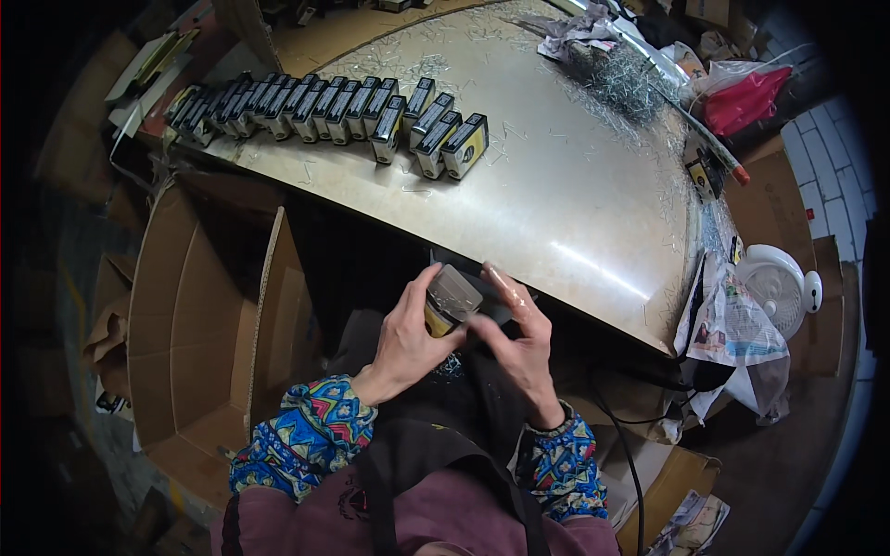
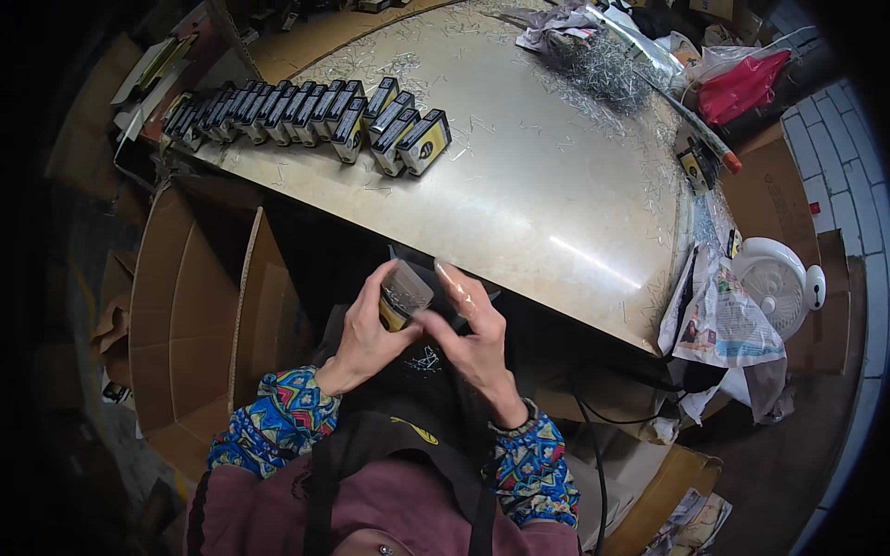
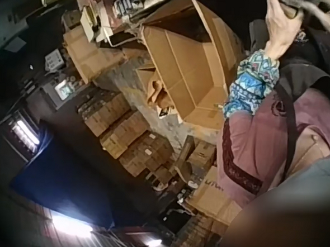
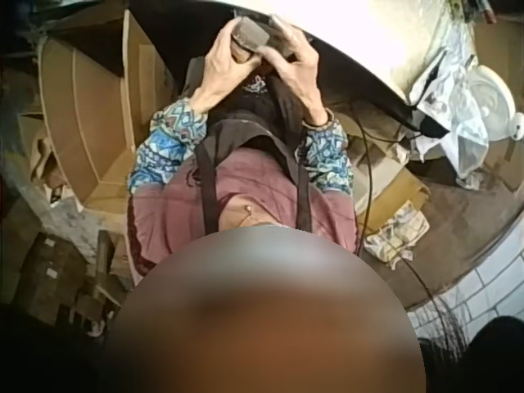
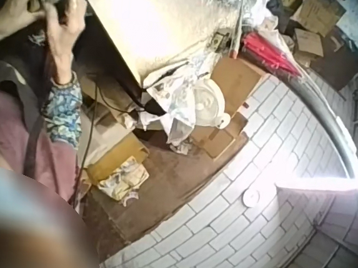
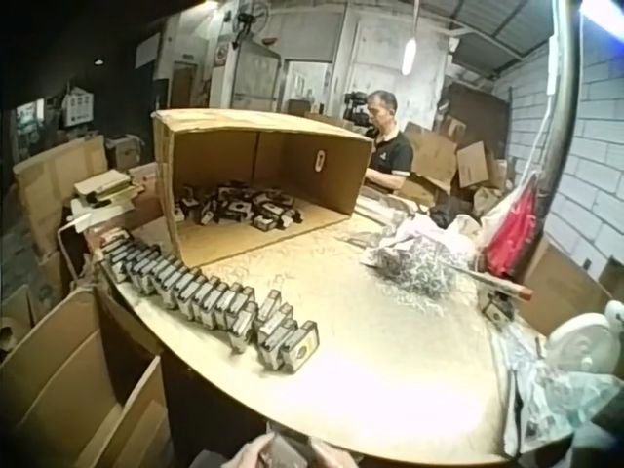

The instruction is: Organizing small product boxes on a workbench and then packing them into a larger shipping container.

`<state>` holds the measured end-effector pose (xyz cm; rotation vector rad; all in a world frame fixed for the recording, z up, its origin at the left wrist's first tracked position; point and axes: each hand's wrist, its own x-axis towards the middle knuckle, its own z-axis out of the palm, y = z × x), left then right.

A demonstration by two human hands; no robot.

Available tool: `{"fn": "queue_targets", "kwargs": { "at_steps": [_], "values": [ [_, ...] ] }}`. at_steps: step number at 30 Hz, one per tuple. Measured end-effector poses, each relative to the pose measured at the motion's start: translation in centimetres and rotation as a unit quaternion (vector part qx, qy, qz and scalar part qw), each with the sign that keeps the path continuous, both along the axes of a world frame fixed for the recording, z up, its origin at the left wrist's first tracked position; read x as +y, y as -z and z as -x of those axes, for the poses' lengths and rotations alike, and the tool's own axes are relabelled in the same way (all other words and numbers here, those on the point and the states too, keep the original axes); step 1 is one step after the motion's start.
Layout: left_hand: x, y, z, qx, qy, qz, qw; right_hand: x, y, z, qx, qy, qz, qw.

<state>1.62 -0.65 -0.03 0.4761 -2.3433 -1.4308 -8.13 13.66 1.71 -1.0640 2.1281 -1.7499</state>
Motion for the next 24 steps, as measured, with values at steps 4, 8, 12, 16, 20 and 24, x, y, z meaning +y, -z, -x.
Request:
{"fn": "queue_targets", "kwargs": {
  "at_steps": [4,8,12,16,20,24],
  "values": [
    [0.0,0.4,0.1,-0.012,0.043,-0.077,0.996,0.2,0.1,-0.7,-0.018,-0.022,-0.037,0.999],
    [0.4,0.0,0.4,-0.015,0.029,-0.101,0.994,-0.5,0.9,-1.3,-0.232,0.090,0.073,0.966],
    [0.6,0.0,0.0,-0.023,0.026,-0.032,0.999,-1.1,-0.3,-1.2,0.093,0.051,-0.017,0.994],
    [1.0,-0.1,0.7,0.009,0.018,0.039,0.999,-2.1,0.2,-1.6,-0.003,0.197,0.027,0.980],
    [0.6,-0.1,0.6,0.019,-0.009,0.014,1.000,-0.1,0.8,-1.4,0.162,0.131,0.001,0.978],
    [0.6,0.5,0.7,0.065,0.042,0.103,0.992,-0.5,1.2,-2.7,-0.005,0.082,0.027,0.996]
  ]
}}
